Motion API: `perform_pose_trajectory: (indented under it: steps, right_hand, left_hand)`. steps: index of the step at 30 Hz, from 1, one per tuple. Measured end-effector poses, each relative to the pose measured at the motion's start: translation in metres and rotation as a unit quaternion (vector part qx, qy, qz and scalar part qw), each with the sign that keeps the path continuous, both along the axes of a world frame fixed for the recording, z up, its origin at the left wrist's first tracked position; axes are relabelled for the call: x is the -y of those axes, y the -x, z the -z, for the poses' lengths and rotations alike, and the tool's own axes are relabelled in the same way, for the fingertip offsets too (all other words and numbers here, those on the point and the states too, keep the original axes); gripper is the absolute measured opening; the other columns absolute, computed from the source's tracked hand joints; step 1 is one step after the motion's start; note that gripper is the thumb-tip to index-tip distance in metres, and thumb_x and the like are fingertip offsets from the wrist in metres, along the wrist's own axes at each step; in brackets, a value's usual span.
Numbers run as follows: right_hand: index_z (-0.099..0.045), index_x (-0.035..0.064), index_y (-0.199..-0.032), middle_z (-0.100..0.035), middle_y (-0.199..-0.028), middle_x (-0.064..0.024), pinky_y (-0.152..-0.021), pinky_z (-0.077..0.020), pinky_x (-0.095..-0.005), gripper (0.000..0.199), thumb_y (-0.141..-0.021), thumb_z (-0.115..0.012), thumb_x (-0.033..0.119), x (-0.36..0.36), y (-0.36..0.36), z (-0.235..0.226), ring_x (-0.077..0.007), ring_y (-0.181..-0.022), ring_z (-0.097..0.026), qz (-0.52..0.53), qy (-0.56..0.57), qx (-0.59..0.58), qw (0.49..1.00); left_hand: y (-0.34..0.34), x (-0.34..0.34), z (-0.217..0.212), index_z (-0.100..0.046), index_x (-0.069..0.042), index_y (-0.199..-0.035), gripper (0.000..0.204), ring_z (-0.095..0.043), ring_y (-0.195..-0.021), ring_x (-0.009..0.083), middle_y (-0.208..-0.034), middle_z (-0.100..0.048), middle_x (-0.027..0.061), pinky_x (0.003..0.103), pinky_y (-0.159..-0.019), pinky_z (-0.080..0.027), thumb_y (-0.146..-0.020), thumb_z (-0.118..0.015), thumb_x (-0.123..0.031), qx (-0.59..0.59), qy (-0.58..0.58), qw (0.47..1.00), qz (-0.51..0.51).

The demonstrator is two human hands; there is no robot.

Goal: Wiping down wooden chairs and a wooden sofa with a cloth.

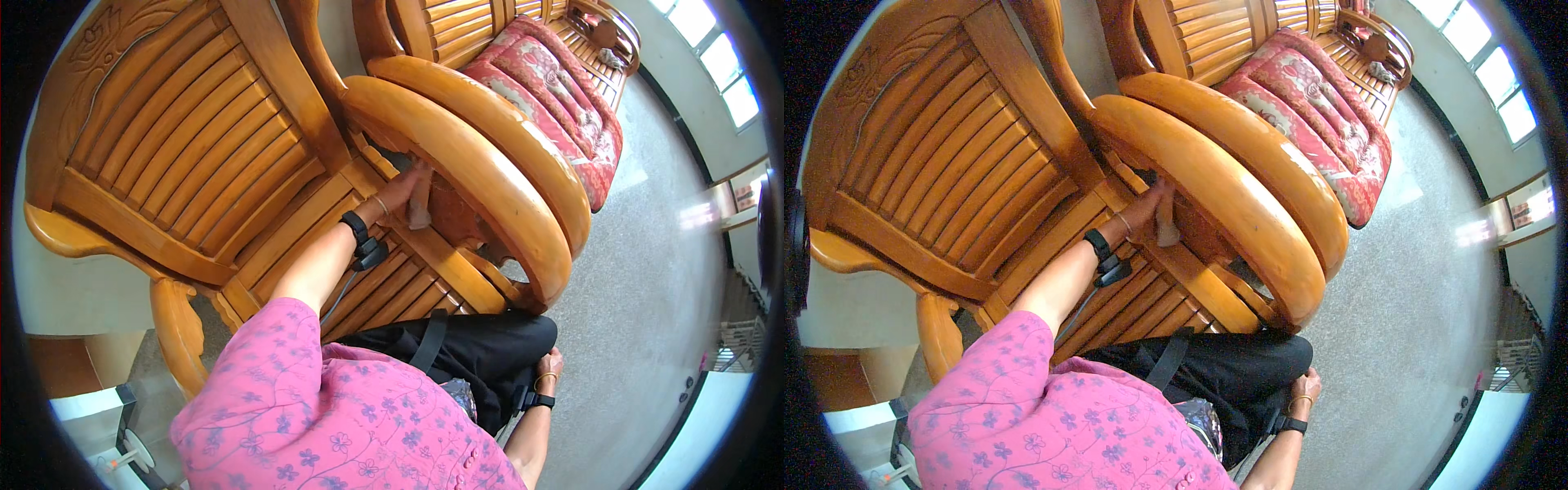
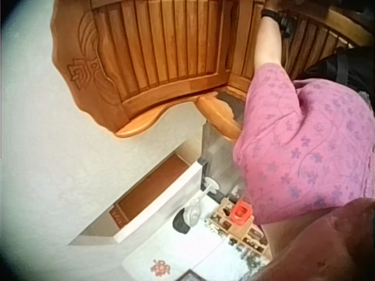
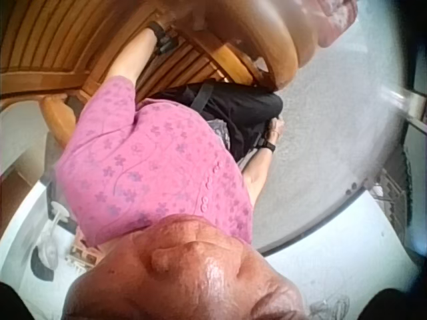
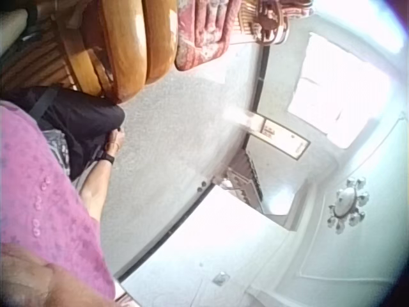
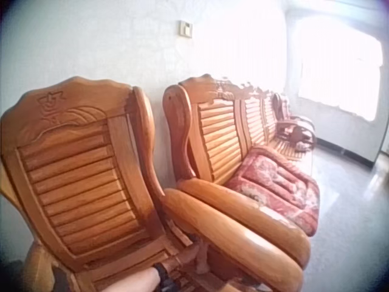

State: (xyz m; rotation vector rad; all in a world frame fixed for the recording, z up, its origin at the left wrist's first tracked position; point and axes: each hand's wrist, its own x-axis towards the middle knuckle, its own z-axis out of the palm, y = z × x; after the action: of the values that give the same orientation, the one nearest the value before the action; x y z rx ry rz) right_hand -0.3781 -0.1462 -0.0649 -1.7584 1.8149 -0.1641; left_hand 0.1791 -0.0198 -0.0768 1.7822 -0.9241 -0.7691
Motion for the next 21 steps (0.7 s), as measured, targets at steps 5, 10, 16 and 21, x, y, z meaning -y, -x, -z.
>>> perform_pose_trajectory:
  steps: [5, 10, 16, 21]
  right_hand:
    - [-0.07, 0.0002, -0.097, -0.072, -0.089, -0.017, -0.073, -0.0497, -0.0375, 0.034, -0.08, -0.064, 0.03, 0.004, -0.01, -0.007, -0.0273, -0.081, -0.067, -0.013, 0.024, -0.006, 1.0]
    - [-0.07, -0.0013, -0.096, -0.072, -0.086, -0.0132, -0.071, -0.0494, -0.0347, 0.032, -0.079, -0.066, 0.026, -0.008, -0.021, -0.027, -0.0213, -0.078, -0.065, 0.018, -0.014, 0.009, 1.0]
    - [-0.07, -0.0017, -0.099, -0.073, -0.09, -0.0102, -0.073, -0.0497, -0.0332, 0.029, -0.081, -0.064, 0.02, -0.011, -0.028, -0.034, -0.0197, -0.08, -0.066, 0.03, -0.02, 0.043, 0.998]
    - [-0.07, -0.0007, -0.103, -0.073, -0.094, -0.0103, -0.074, -0.0504, -0.034, 0.028, -0.085, -0.061, 0.02, -0.005, -0.013, -0.016, -0.0204, -0.085, -0.067, 0.023, -0.008, 0.018, 1.0]
  left_hand:
    - [-0.011, -0.007, 0.108, -0.057, 0.0, -0.099, 0.041, -0.057, -0.079, 0.0475, -0.081, -0.06, 0.0265, 0.05, -0.073, -0.047, -0.101, -0.04, -0.037, 0.276, 0.04, 0.955, -0.103]
    - [-0.004, -0.004, 0.036, -0.06, -0.001, -0.08, 0.051, -0.057, -0.072, 0.0475, -0.076, -0.06, 0.0259, 0.052, -0.066, -0.046, -0.097, -0.043, -0.045, 0.177, -0.038, 0.963, -0.201]
    - [-0.055, -0.026, -0.028, -0.065, -0.008, -0.099, 0.038, -0.063, -0.085, 0.0401, -0.1, -0.062, 0.022, 0.05, -0.071, -0.05, -0.095, -0.046, -0.042, 0.427, -0.161, 0.844, -0.284]
    - [-0.074, -0.029, -0.028, -0.061, -0.011, -0.116, 0.04, -0.062, -0.098, 0.0398, -0.116, -0.057, 0.0198, 0.051, -0.083, -0.051, -0.093, -0.048, -0.041, 0.424, -0.318, 0.835, -0.146]
